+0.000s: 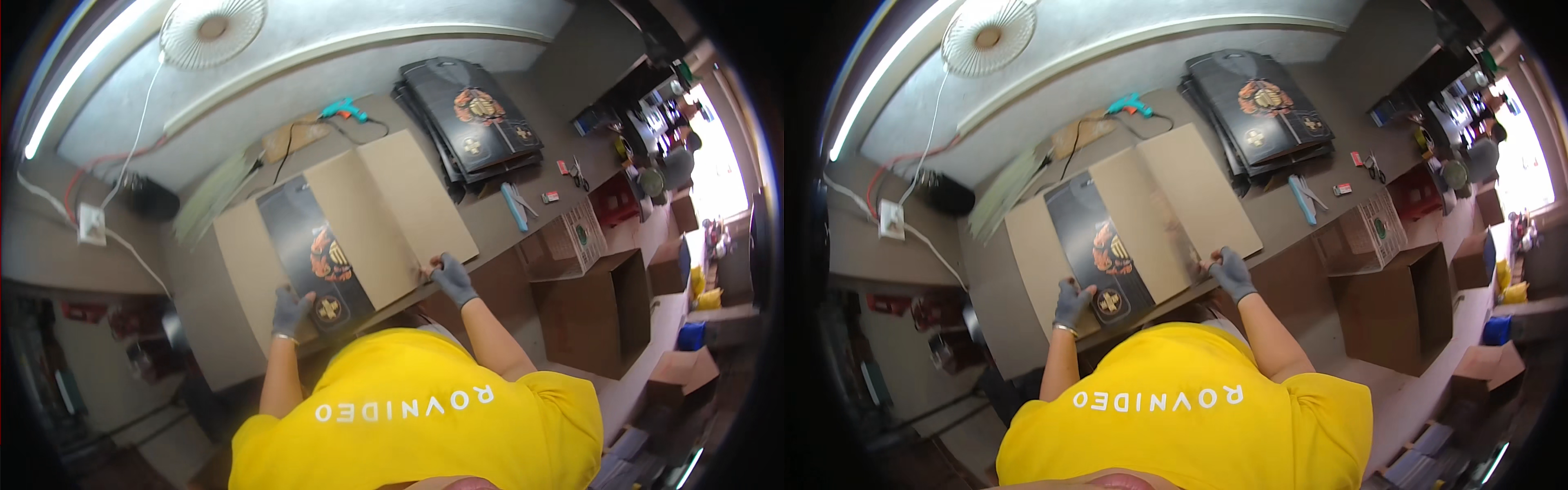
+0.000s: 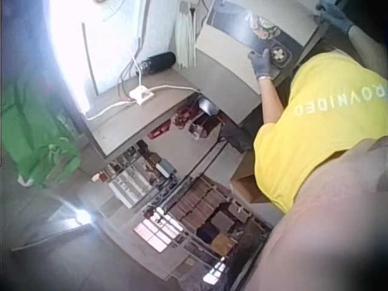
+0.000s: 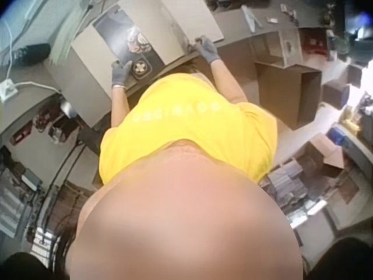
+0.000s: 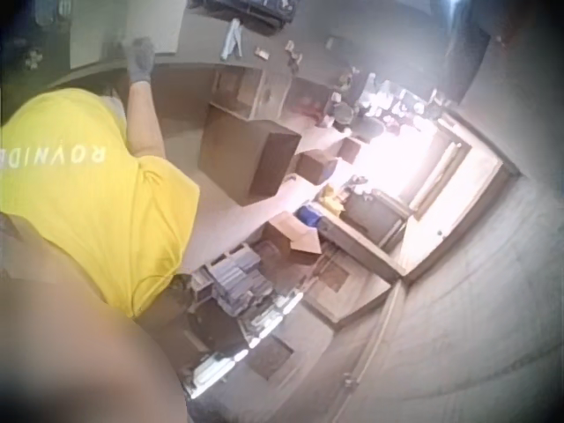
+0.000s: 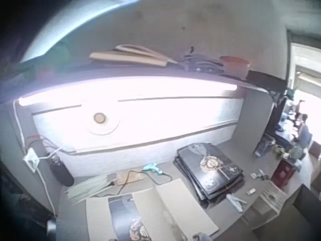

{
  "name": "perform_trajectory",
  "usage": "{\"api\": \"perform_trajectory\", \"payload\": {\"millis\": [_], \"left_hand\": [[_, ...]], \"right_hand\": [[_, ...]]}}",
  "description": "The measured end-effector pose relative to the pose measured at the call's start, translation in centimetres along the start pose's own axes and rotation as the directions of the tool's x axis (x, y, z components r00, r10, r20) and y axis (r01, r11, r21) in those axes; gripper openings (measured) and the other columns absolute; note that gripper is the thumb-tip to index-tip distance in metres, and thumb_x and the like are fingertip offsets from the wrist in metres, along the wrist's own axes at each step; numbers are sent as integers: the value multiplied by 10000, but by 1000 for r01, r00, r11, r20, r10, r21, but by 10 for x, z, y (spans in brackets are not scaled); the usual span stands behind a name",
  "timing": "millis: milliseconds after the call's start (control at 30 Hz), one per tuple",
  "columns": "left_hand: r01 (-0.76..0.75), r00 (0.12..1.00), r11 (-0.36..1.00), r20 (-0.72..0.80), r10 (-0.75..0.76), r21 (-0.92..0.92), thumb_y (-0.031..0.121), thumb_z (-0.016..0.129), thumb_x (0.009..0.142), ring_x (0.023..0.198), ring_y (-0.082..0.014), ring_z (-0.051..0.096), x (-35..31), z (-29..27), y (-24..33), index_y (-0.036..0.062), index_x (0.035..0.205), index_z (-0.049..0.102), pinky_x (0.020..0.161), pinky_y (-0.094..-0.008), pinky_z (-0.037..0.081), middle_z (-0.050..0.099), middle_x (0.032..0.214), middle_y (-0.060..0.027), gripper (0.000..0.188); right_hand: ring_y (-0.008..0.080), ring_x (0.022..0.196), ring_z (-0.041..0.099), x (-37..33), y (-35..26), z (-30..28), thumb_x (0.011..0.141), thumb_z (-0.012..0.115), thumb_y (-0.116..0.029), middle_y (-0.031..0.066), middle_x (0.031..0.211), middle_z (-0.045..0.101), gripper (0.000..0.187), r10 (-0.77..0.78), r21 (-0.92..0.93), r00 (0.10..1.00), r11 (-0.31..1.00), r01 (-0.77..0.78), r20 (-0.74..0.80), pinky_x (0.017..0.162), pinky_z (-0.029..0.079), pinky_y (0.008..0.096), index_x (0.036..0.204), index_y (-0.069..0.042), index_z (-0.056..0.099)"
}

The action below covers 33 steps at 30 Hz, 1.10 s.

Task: Folding printed cardboard packaging sleeves on a workbench for preparation.

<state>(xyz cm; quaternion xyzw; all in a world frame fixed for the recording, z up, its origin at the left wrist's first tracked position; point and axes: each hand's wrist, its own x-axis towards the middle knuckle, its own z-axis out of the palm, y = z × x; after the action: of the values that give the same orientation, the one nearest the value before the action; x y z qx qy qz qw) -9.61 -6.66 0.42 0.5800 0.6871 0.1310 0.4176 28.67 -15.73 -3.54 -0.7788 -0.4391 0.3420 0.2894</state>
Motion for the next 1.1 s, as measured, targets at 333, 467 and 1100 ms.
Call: {"api": "perform_trajectory", "payload": {"millis": [333,467,1100], "left_hand": [[-8,916,594,232,327,-804,61,596,876,1164,-223,566,-1,50,86,-25,1361,450,992,-341,462,574,1293,-125,514],[-11,880,627,291,377,-779,156,609,924,1037,-228,662,19,92,149,73,1418,382,822,-383,587,588,1281,-107,550],[-1,807,795,470,359,-606,249,675,892,760,-191,616,237,293,296,197,1241,507,610,-385,577,602,1066,-62,391]], "right_hand": [[256,980,609,-21,-44,-72,912,654,-306,173,1049,631,419,13,196,999,980,-20,36,846,479,371,1158,21,560],[119,758,585,17,-28,-139,966,620,-229,69,979,627,368,-93,387,925,889,244,-369,679,510,294,1232,15,551],[292,1028,643,235,37,-286,829,687,-360,190,1084,653,500,-280,-107,775,958,268,-567,880,517,415,1188,-35,562]]}}
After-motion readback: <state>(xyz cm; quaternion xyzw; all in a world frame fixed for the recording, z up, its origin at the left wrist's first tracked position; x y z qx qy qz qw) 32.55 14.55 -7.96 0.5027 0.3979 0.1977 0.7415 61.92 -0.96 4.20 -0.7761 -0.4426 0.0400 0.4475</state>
